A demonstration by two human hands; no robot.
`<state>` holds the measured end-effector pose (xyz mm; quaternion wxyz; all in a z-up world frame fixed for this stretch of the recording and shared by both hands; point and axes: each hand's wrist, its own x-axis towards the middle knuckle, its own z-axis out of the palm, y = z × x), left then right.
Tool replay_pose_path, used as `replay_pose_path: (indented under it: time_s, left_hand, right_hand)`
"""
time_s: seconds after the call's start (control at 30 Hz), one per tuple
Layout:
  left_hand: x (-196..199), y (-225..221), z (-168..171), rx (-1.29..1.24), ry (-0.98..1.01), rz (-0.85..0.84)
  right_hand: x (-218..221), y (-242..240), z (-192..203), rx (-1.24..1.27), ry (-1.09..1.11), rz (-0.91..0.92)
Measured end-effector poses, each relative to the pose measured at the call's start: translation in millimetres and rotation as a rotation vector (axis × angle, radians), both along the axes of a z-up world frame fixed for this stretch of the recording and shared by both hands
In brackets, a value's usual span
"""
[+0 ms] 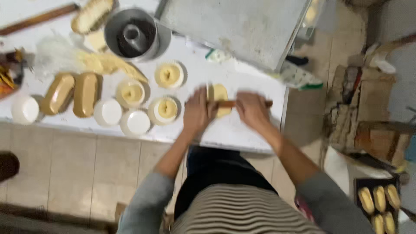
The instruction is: The person prepares dough pastries by flattening dough with a rolling pin, applying a filling with a brush, and rolling and shaping the dough into rings before placing them into paper liners.
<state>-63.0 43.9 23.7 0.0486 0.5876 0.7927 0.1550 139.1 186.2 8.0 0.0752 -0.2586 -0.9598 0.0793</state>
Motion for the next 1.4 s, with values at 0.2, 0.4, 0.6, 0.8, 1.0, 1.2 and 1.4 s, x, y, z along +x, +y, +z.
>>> replay_pose_path:
  time_s: [0.2, 0.4, 0.6, 0.8, 1.0, 1.2, 1.4]
  left_hand:
    - [-5.2, 19.6, 20.1, -0.276, -0.066, 0.123]
    - [50.7, -60.9, 12.0, -0.067, -0.009, 0.115]
    - [73.2, -101.3, 4.3, -0.075, -0.003, 0.075]
    - [49.4, -99.3, -18.1, 0.044, -0.065, -0.004]
    - [-18.7, 30.1, 8.2, -0.162, -0.005, 0.100]
    - [-19.2, 20.7, 5.0, -0.079, -0.016, 0.001]
    - [52.6, -79.9, 20.0, 0.036, 0.021, 0.107]
  right_hand:
    - [-27.9, -5.0, 10.7, -0.146, 0.108, -0.082]
    - [23.3, -88.3, 17.3, -0.039, 0.051, -0.157]
    - [51.4, -122.3, 18.6, -0.072, 0.045, -0.175]
    - [59.8, -88.6, 16.5, -0.300, 0.093, -0.066]
    - [-15.9, 10.3, -0.7, 0.097, 0.134, -0.019]
    - [-24.7, -12.8, 26.9, -0.078, 0.035, -0.045]
    - [27.4, -109.9, 44.0, -0.066, 0.110, -0.112]
